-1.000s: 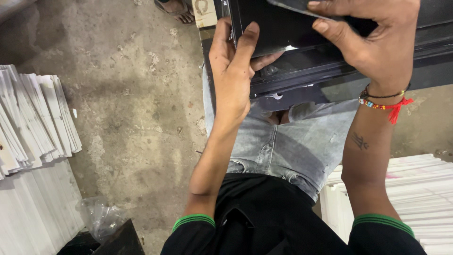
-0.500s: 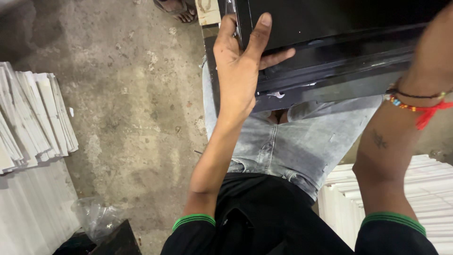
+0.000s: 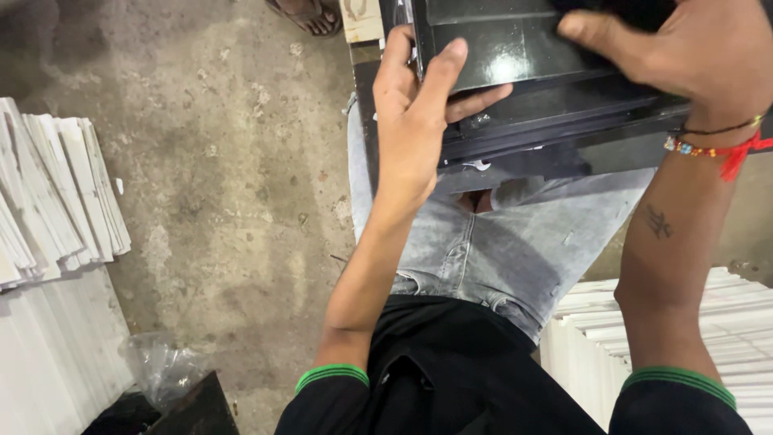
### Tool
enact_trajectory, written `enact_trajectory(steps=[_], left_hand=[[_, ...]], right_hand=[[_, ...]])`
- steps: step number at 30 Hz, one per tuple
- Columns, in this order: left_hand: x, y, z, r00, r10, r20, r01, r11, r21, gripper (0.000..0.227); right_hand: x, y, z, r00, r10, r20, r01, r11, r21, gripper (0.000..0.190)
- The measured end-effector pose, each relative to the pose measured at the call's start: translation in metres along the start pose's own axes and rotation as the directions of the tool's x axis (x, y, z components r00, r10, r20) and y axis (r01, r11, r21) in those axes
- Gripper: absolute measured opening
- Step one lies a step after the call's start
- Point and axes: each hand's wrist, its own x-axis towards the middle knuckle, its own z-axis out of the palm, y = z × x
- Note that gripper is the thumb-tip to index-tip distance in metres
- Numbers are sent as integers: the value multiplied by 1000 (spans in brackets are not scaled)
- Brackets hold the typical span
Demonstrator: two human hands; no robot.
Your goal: The person repeatedly picks up black rectangular panels from a stack and places them back on top, aligning them by hand. The task involves continuous handling of the panels without using any tools.
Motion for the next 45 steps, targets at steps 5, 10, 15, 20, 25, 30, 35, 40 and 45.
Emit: enact_trajectory(steps=[5,10,15,20,25,30,35,40,45], left_hand=[[0,9,-5,998,-53,31,53,999,-12,20],[1,6,2,999,-35,-38,36,999,39,20],[1,0,9,995,22,-99,-15,997,70,23],[-5,0,11,993,23,-119,-14,997,80,26],[-5,11,3,998,-62,-27,62,998,-13,38],[5,29,-10,978,-191,81,195,980,-43,42],[26,31,-18,965,-261,-11,259,961,-94,33],[41,24,-27,962,-242,125,267,933,-243,22],[33,17,-34,968,-230,95,247,939,-241,28]], right_hand=[[-3,-2,-2,992,-129,8,128,989,71,38],[-4,-4,-5,985,-171,-3,169,974,148,43],[-8,-3,-3,991,-130,-28,133,970,205,43],[-11,-5,2,990,-124,-62,134,973,190,35],[-12,-3,7,984,-120,-134,141,978,154,24],[-15,2,12,968,-87,-235,128,978,163,13],[-19,6,15,935,-111,-337,169,975,146,9],[-19,7,11,921,-120,-370,172,979,111,6],[-20,5,12,941,-80,-328,115,990,87,4]])
